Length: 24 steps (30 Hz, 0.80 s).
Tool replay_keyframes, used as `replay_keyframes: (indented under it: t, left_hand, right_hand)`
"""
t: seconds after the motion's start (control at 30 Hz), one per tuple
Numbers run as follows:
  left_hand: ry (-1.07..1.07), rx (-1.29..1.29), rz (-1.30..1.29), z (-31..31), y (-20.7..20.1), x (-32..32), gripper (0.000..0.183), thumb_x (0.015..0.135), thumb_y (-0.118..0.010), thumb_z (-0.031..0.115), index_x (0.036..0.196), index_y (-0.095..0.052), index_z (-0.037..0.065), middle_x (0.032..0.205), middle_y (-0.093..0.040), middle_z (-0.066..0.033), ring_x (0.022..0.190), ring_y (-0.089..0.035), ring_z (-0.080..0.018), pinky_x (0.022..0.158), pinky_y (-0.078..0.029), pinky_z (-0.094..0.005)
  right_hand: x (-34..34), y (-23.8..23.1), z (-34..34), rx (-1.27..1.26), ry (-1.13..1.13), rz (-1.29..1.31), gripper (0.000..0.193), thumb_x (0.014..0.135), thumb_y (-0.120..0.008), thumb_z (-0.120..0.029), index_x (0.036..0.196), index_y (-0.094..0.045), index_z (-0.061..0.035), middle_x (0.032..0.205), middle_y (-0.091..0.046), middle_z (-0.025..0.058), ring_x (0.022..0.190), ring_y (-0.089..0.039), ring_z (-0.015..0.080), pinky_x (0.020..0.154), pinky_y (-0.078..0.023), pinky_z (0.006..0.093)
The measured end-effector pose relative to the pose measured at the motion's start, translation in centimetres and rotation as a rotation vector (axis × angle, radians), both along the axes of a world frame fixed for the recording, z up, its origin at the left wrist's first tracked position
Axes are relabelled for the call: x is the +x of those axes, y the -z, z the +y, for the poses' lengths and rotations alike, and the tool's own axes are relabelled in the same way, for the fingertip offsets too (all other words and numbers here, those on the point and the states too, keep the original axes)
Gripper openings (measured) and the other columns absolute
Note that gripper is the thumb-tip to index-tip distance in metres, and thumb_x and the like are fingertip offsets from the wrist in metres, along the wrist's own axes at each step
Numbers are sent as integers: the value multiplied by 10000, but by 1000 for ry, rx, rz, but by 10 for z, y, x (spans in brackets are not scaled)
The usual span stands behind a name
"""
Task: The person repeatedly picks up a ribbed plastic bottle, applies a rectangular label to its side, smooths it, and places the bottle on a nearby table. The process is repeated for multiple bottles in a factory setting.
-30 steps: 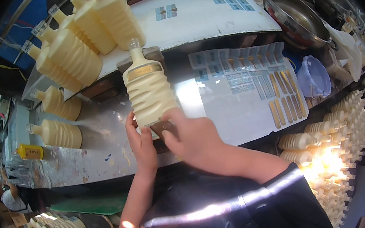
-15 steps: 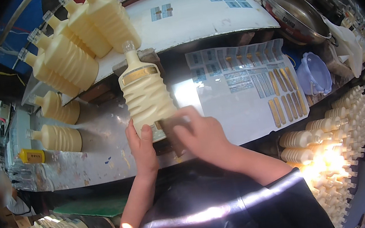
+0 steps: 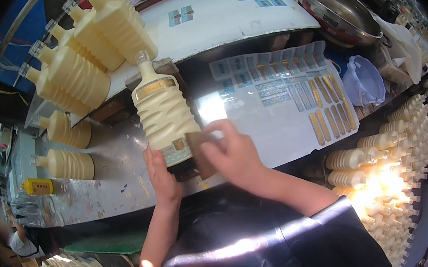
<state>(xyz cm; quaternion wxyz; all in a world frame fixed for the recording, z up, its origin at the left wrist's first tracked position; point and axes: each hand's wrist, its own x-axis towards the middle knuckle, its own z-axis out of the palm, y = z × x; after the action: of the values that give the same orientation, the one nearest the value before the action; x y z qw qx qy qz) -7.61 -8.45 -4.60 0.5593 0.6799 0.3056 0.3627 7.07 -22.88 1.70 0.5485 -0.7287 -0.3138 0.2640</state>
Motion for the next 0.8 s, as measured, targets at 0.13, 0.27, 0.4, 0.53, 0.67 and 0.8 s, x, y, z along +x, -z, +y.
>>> replay_keyframes:
  t: [0.13,0.27,0.4,0.53,0.67,0.8]
  left_hand:
    - [-40,-82,5,-8,-4,4,589,1073,-444,267,1566,-329,-32,1517,-392,-202,1417,-387,-309,1201,-273,-399]
    - [-11,-151,-94,-7,-2,1,594,1075,-441,250,1575,-291,-31,1552,-379,-184,1432,-384,-287,1207,-272,-390]
    - [22,4,-76,-8,0,-7,610,1047,-505,226,1580,-312,1,1534,-410,-149,1398,-423,-247,1177,-326,-379]
    - [43,424,213,-3,-11,-19,744,927,-714,210,1559,-380,3,1420,-499,-161,1321,-490,-287,1143,-366,-397]
    - [-87,649,253,-5,-19,-10,799,765,-845,169,1474,-519,-4,1235,-588,-150,1167,-558,-322,1055,-420,-416]
    - [-182,821,273,-13,-33,0,730,729,-860,154,1396,-611,-5,1137,-630,-133,1093,-579,-318,1000,-437,-418]
  right_hand:
    - [2,11,2,-56,-34,-104,281,959,-630,-230,1184,-552,-81,625,-636,131,563,-650,310,558,-481,408]
    - [15,38,-1,-78,19,32,283,965,-625,-229,1204,-566,-91,612,-622,104,545,-625,240,559,-470,378]
    - [15,37,-1,32,44,88,262,989,-623,-161,1227,-550,-79,609,-602,23,514,-550,95,487,-399,279]
    - [7,0,-2,72,-19,78,260,938,-649,-170,1174,-589,-79,597,-623,97,519,-625,198,525,-457,334]
    - [-1,-21,4,-4,-34,-182,216,927,-614,-138,1137,-590,-95,620,-631,151,565,-661,343,548,-500,428]
    - [-19,-37,17,-10,-129,-354,235,932,-627,-185,1154,-584,-119,693,-664,179,657,-675,418,622,-527,508]
